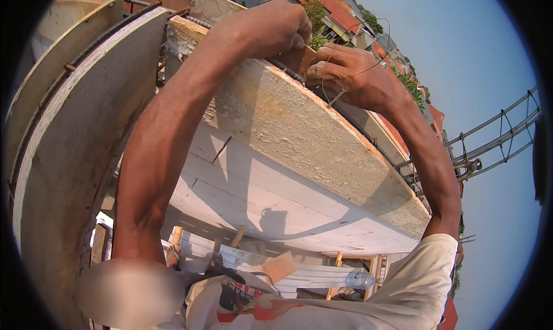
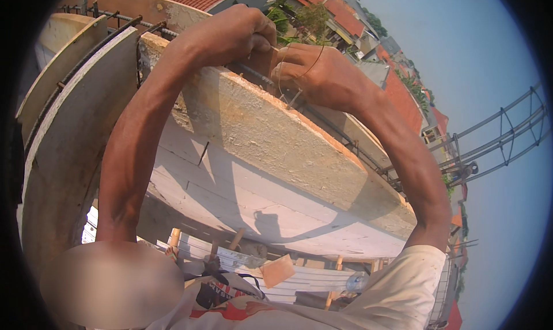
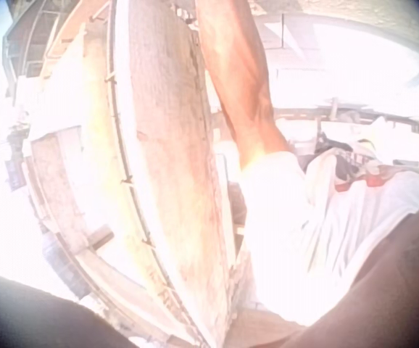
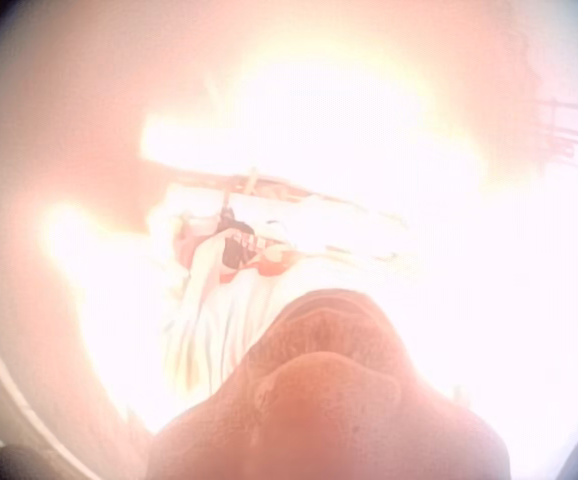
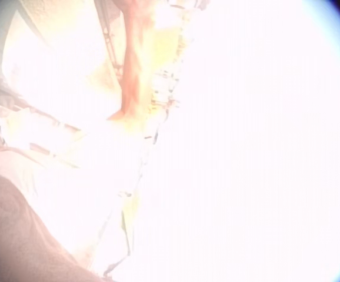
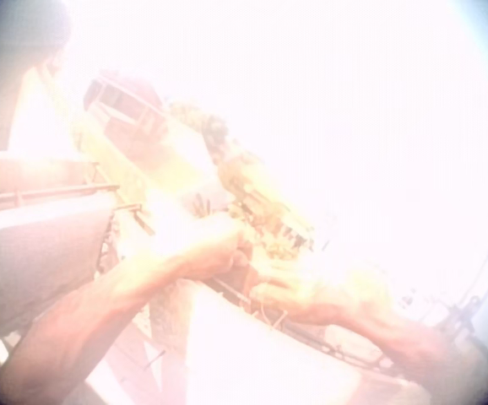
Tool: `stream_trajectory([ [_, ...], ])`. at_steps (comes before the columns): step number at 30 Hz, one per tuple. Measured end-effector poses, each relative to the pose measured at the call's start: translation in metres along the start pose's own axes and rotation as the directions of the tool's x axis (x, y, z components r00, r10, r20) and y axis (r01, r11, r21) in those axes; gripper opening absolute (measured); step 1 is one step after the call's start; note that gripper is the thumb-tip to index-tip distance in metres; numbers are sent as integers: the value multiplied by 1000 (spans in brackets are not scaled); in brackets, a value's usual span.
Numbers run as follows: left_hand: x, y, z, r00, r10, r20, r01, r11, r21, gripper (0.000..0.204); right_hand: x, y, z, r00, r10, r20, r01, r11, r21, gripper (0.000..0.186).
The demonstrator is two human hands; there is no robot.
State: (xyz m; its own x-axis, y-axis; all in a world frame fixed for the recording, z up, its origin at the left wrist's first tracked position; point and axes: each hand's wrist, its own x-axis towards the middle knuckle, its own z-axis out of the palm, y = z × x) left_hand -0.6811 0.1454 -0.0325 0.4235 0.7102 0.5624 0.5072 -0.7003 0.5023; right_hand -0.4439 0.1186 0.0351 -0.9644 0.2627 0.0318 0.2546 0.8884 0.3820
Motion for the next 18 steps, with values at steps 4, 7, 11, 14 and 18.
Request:
stream_trajectory([
  [4,1,-1,-1,1000,10,-25,-10,1000,13,23,8,9,2,1000,-3,13,2,1000,30,16],
  [7,1,0,-3,1000,1,-23,-1,1000,22,23,13,12,0,997,38,69,-43,996,72,17],
  [11,2,0,-2,1000,14,-24,-13,999,31,24,18,14,1,992,29,120,-37,997,68,18],
  [14,2,1,-3,1000,12,-27,-11,999,36,24,29,8,-8,981,40,187,-42,999,7,18],
  [18,2,-1,-2,999,29,-27,-29,999,21,24,33,7,-7,970,70,231,-61,997,-45,16],
])
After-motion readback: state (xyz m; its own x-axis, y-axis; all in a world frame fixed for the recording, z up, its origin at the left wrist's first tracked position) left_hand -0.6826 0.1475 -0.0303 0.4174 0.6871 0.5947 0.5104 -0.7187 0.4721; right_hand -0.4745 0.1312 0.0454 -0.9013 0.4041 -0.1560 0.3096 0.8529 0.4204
